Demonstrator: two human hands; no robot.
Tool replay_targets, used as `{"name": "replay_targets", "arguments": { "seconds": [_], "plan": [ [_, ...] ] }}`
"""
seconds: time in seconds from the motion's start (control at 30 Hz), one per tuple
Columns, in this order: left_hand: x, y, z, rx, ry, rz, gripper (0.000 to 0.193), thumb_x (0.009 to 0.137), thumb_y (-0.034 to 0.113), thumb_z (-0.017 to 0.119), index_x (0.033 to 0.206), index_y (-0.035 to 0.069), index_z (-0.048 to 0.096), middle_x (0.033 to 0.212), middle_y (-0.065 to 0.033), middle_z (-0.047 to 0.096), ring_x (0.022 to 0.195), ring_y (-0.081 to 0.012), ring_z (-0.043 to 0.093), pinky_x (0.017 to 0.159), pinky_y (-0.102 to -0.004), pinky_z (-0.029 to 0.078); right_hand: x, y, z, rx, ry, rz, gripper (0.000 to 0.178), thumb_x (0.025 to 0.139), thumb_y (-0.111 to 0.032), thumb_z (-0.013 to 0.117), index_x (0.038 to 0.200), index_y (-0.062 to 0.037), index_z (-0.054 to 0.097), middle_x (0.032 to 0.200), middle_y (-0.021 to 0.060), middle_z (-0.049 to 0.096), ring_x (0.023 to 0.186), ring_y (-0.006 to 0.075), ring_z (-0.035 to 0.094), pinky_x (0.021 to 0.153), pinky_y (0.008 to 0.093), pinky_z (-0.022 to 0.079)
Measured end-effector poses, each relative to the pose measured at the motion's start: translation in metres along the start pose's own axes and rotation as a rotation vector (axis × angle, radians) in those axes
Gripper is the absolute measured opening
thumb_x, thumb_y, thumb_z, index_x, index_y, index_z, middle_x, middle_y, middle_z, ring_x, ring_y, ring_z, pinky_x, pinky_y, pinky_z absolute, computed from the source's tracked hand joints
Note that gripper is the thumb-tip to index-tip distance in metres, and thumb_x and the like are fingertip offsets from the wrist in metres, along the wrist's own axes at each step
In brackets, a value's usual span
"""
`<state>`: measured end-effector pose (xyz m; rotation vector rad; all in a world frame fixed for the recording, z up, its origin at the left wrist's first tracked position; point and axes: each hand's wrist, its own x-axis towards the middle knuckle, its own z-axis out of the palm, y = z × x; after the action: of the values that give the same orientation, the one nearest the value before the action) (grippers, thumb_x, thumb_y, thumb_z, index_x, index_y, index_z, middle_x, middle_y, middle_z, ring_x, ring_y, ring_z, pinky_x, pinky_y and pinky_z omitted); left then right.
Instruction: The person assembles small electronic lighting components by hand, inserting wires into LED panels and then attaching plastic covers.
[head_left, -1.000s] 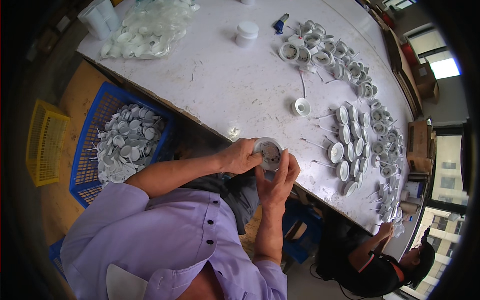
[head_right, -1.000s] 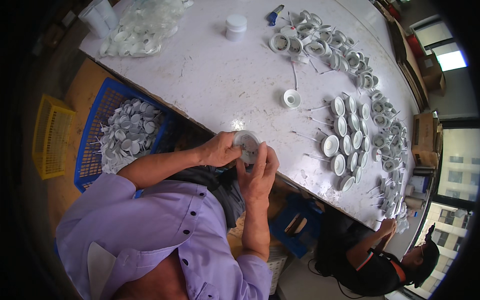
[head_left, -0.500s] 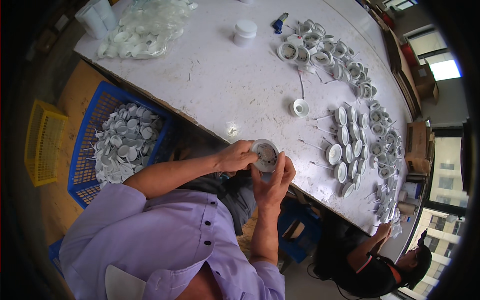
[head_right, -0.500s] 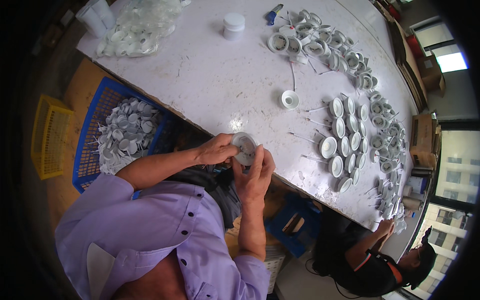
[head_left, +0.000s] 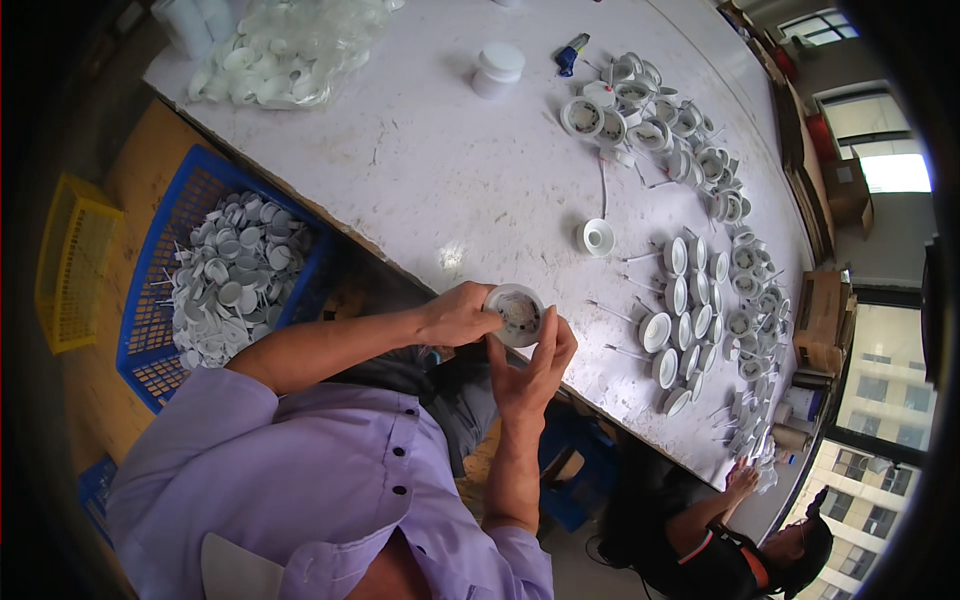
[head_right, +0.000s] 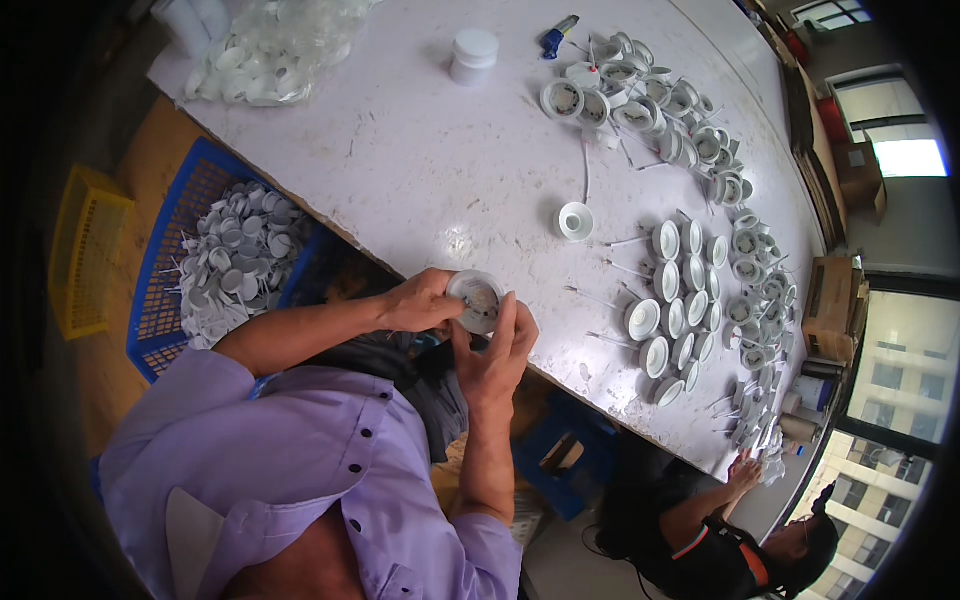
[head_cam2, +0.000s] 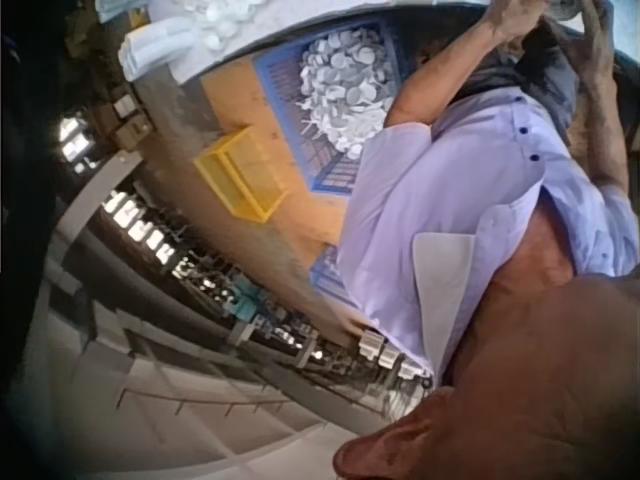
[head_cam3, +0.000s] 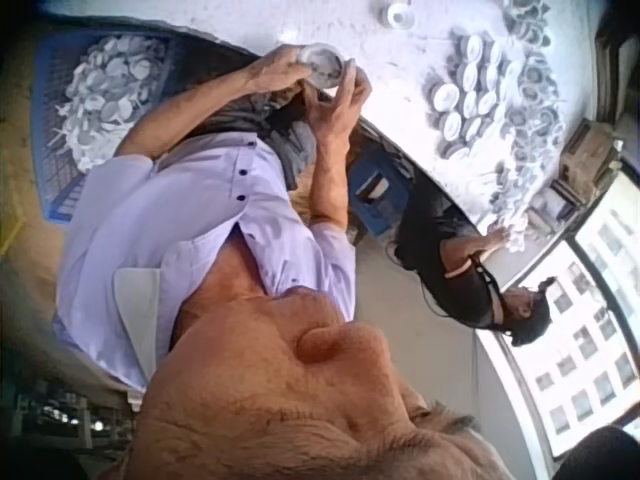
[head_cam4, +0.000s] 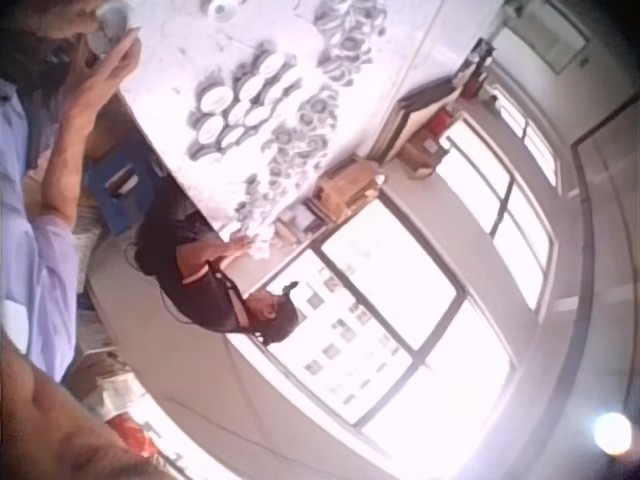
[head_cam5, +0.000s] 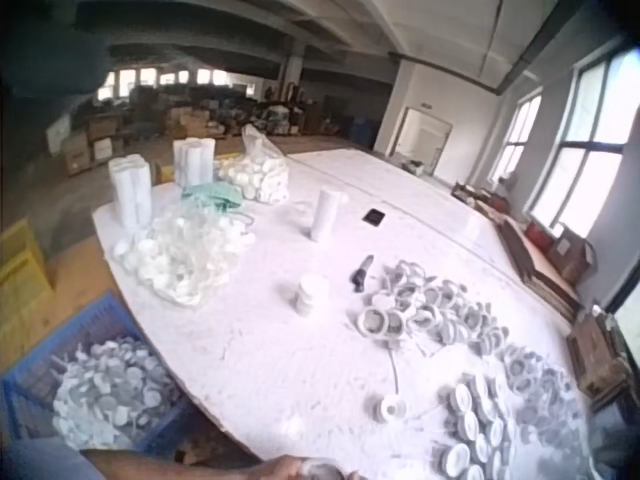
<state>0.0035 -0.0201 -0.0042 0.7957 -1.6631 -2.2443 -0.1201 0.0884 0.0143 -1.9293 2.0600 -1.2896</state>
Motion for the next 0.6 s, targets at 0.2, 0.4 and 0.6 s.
{"name": "replay_targets", "arguments": {
  "seconds": [0.2, 0.4, 0.6],
  "plan": [
    [-0.005, -0.013, -0.015, -0.331, 0.066, 0.066, 0.031, 0.093, 0.015, 0.050, 0.118, -0.004, 0.047, 0.088, -0.0076, 0.060, 0.076, -0.0096, 0.064, 0.050, -0.0216, 0.040, 0.052, 0.088, -0.012, -0.020, 0.008, 0.202, 0.066, 0.072, -0.020, 0.078, 0.127, 0.0037, 0.049, 0.117, 0.0199, 0.052, 0.105, 0.0320, 0.051, 0.085, 0.0373, 0.046],
    [-0.005, -0.025, -0.023, -0.278, 0.011, 0.054, 0.031, 0.093, 0.018, 0.055, 0.113, -0.004, 0.048, 0.091, -0.0095, 0.061, 0.078, -0.0123, 0.065, 0.051, -0.0220, 0.041, 0.097, 0.144, 0.011, -0.221, 0.016, 0.143, 0.070, 0.072, -0.028, 0.079, 0.124, 0.0073, 0.049, 0.121, 0.0274, 0.048, 0.114, 0.0394, 0.046, 0.095, 0.0448, 0.039],
    [-0.008, -0.023, -0.026, -0.284, 0.003, 0.050, 0.029, 0.093, 0.018, 0.057, 0.109, -0.004, 0.051, 0.090, -0.0095, 0.061, 0.077, -0.0127, 0.065, 0.051, -0.0216, 0.041, 0.109, 0.154, 0.014, -0.251, -0.072, 0.109, 0.068, 0.069, -0.026, 0.080, 0.121, 0.0066, 0.051, 0.122, 0.0268, 0.050, 0.111, 0.0402, 0.048, 0.096, 0.0446, 0.039]
  ]
}}
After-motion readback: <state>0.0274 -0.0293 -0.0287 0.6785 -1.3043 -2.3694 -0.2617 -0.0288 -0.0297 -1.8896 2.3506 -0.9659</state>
